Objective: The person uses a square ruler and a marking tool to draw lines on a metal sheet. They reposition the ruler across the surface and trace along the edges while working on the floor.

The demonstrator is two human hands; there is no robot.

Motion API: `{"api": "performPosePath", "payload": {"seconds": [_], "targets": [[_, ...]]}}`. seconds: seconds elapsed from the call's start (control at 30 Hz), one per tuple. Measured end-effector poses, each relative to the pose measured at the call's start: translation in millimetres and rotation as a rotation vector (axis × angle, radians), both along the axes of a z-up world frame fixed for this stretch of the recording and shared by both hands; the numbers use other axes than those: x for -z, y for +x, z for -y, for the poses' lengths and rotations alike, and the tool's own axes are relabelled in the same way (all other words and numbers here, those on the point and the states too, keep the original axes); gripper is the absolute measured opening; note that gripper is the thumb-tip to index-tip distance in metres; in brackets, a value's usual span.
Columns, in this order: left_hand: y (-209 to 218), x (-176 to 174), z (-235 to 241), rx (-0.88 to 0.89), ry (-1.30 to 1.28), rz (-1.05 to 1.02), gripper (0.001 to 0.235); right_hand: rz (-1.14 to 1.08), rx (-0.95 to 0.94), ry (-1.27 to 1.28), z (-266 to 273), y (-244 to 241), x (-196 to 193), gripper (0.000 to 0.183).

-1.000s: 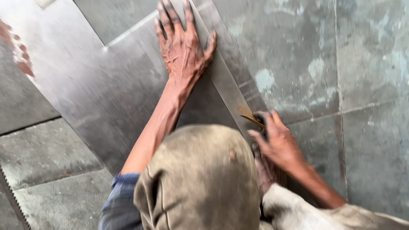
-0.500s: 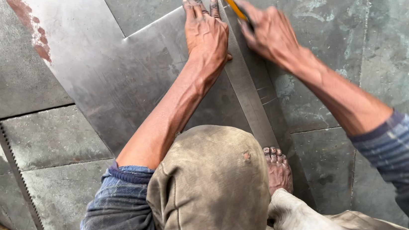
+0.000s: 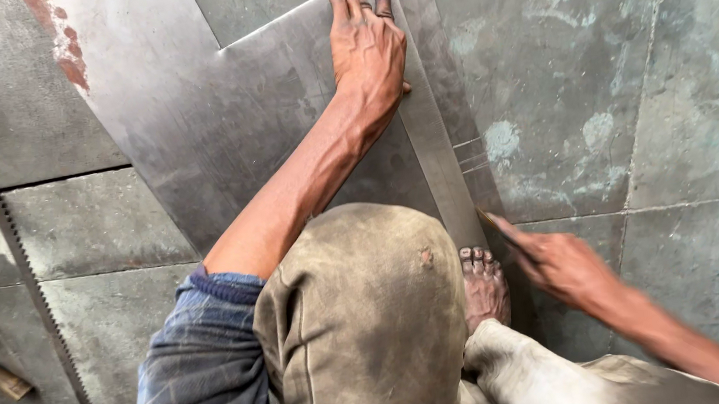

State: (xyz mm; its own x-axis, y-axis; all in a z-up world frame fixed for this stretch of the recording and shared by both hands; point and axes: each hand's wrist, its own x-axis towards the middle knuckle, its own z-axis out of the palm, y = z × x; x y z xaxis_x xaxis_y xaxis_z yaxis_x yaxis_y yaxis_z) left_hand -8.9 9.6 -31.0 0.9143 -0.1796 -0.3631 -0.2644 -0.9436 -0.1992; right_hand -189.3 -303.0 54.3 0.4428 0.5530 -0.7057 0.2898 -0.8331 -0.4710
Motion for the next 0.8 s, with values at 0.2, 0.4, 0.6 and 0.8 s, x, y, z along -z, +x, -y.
{"api": "performPosePath", "payload": {"seconds": [0.2, 0.4, 0.6, 0.8], "targets": [[11.7, -19.2, 6.5, -0.012, 0.024, -0.078, 0.142, 0.210, 0.236, 0.262, -19.2, 130.0, 34.9, 0.048], [11.3, -33.6, 13.0, -0.016, 0.051, -0.149, 0.138, 0.611, 0.207, 0.567, -126.1, 238.7, 67.0, 0.051], [7.1, -24.9, 11.3, -0.037, -0.020, -0.125, 0.130, 0.684, 0.062, 0.531, -134.5, 238.8, 61.8, 0.052], [11.1, 8.3, 1.4, -0.039, -0.138, 0.033, 0.135, 0.111, 0.098, 0.251, -39.8, 76.5, 4.1, 0.073]]}}
